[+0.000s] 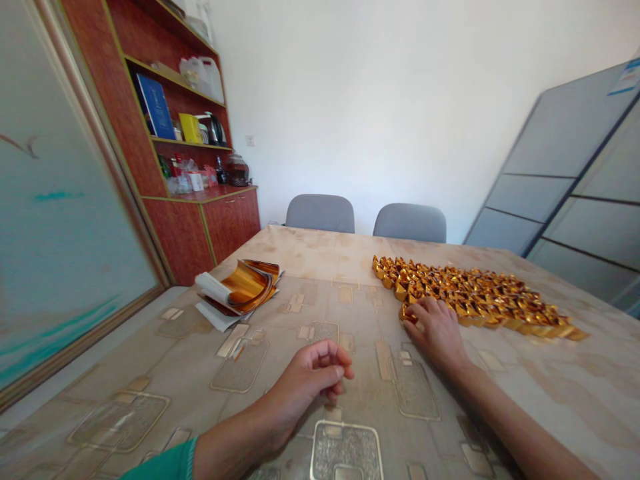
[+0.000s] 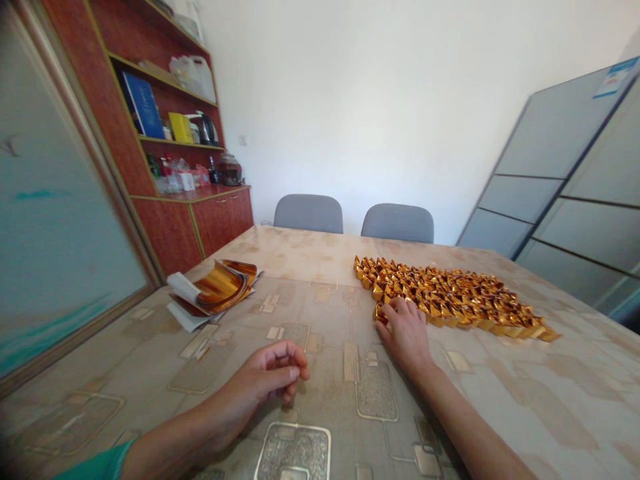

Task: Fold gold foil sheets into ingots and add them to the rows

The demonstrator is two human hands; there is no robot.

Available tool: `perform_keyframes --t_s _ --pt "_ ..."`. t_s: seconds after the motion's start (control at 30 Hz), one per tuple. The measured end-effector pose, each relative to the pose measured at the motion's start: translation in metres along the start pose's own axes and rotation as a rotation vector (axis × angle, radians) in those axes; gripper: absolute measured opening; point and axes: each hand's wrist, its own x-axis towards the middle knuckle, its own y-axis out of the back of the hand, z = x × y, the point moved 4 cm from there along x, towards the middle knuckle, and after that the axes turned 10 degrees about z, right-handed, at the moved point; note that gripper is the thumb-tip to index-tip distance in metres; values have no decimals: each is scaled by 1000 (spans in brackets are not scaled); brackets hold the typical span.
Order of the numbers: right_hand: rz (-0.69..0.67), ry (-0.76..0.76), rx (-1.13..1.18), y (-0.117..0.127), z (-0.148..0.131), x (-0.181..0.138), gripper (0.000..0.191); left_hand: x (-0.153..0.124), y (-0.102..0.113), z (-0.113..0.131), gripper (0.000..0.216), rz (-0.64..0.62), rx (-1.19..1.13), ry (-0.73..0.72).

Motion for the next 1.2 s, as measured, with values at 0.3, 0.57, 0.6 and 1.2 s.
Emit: perform_keyframes --t_s 0.3,0.57,0.6,1.2 --pt "89 22 -207 -13 1 18 16 -6 -5 4 14 0 -15 19" --pt "112 24 -224 -18 3 21 12 -4 -3 4 13 5 5 20" --pt "118 23 -215 -18 3 20 11 -4 -3 5 13 7 5 19" --pt "133 94 366 5 -72 1 21 35 126 100 47 672 1229 -748"
